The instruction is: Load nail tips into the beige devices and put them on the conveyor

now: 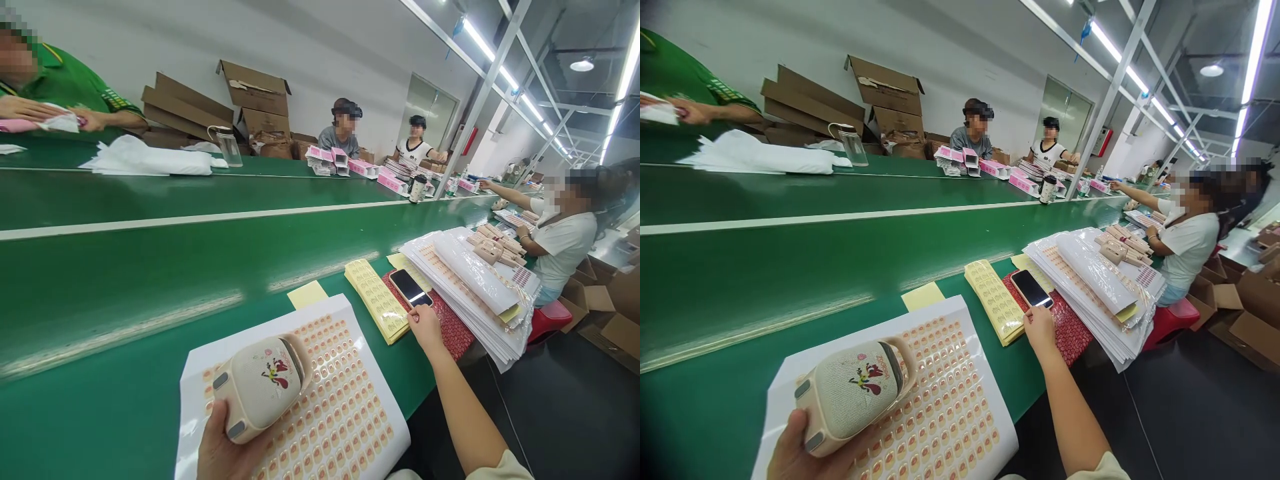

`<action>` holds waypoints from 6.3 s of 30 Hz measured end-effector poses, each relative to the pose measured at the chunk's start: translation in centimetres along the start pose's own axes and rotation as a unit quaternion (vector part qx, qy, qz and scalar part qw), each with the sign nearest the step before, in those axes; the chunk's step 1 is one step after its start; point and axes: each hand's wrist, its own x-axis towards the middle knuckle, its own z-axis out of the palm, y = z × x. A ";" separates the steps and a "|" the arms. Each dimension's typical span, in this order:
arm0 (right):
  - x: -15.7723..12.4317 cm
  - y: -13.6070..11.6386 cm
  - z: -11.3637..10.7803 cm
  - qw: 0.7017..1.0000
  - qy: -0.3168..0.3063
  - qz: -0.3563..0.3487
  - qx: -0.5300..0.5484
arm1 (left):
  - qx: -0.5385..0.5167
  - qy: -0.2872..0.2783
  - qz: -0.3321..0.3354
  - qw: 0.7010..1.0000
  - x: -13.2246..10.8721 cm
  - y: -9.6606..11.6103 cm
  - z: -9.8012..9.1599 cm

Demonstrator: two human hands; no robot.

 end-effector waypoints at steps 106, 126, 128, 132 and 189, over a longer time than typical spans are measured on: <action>0.1 -9.3 5.5 0.947 -0.074 -0.296 0.106 | -0.040 -0.017 0.234 0.971 -0.6 2.4 3.3; -3.5 -15.9 8.0 0.892 -0.157 -0.217 0.363 | -0.129 -0.062 0.160 0.977 0.9 0.6 1.8; -5.5 -17.6 8.2 0.869 -0.170 -0.216 0.411 | -0.146 -0.075 0.156 0.974 0.9 0.5 1.9; -7.0 -19.6 8.0 0.846 -0.207 -0.180 0.456 | -0.180 -0.083 0.150 0.969 0.8 0.4 2.0; 0.4 -17.3 2.0 0.861 -0.339 -0.198 0.323 | 0.381 -0.018 0.378 0.844 0.7 -1.5 1.4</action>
